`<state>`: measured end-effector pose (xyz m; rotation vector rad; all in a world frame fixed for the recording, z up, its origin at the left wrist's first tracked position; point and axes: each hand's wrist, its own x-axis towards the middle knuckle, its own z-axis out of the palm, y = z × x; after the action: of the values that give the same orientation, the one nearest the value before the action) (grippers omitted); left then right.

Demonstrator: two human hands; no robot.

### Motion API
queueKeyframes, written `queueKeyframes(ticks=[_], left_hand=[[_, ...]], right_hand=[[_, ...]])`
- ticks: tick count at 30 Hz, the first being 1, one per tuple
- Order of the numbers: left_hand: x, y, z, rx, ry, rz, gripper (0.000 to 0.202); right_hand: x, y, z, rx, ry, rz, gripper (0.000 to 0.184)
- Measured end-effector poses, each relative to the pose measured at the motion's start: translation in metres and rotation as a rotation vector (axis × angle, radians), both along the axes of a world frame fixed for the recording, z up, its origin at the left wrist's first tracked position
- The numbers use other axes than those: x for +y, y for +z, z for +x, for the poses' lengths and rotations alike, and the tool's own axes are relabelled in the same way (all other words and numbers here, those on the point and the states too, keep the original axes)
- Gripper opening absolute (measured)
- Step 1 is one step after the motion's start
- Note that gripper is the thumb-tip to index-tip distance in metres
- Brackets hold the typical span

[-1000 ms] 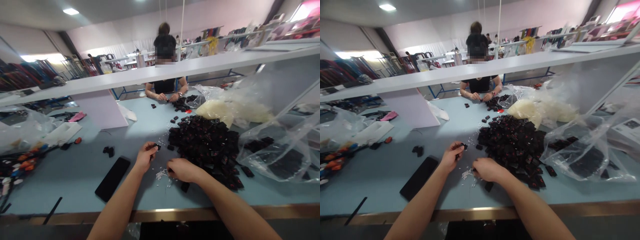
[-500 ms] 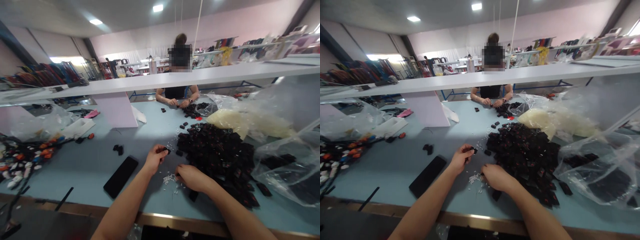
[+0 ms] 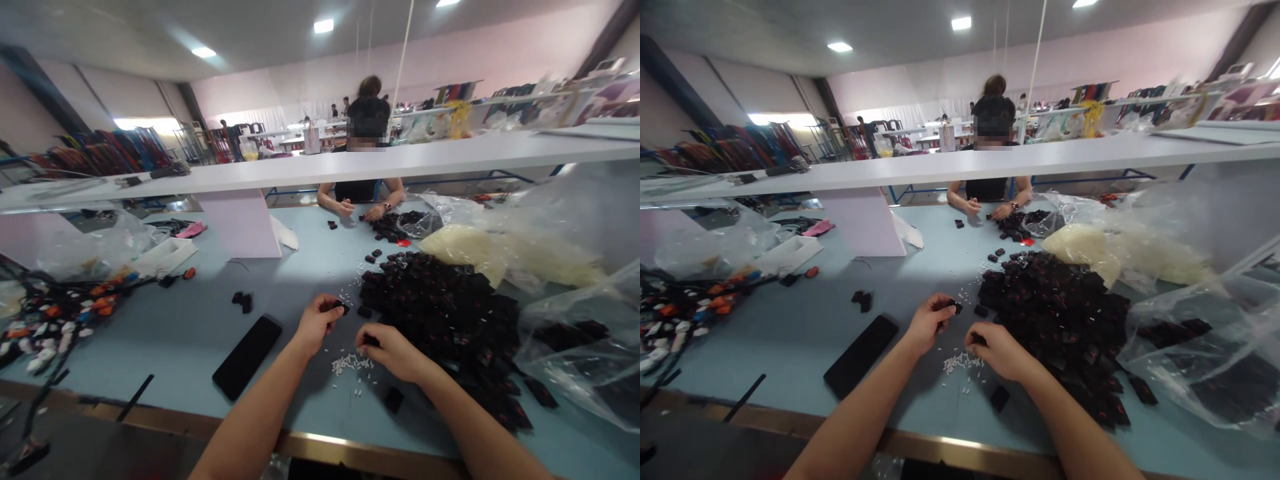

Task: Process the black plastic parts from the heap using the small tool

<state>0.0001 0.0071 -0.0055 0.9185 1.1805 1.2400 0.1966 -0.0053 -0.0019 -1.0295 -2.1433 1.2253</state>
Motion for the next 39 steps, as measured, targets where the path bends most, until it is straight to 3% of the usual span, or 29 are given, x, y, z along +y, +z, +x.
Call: queueKeyframes(ticks=[6, 13, 19, 25, 31, 39], left_hand=[[-0.004, 0.007, 0.002, 0.037, -0.032, 0.011, 0.031], [-0.005, 0.007, 0.005, 0.039, -0.087, 0.021, 0.037], [-0.004, 0.007, 0.004, 0.052, -0.205, 0.088, 0.036], [-0.008, 0.009, 0.009, 0.042, -0.269, 0.099, 0.032], [-0.013, 0.011, 0.012, 0.053, -0.317, 0.065, 0.030], [-0.015, 0.014, 0.014, 0.039, -0.301, 0.058, 0.031]], right_hand=[[0.001, 0.005, 0.001, 0.180, -0.104, -0.238, 0.010], [0.003, 0.019, 0.009, 0.300, -0.274, -0.287, 0.016], [0.008, 0.015, 0.014, 0.515, -0.342, -0.413, 0.029], [0.011, 0.012, 0.014, 0.522, -0.330, -0.397, 0.036], [0.013, 0.013, 0.014, 0.435, -0.302, -0.277, 0.041], [0.014, 0.015, 0.019, 0.336, -0.275, -0.200, 0.040]])
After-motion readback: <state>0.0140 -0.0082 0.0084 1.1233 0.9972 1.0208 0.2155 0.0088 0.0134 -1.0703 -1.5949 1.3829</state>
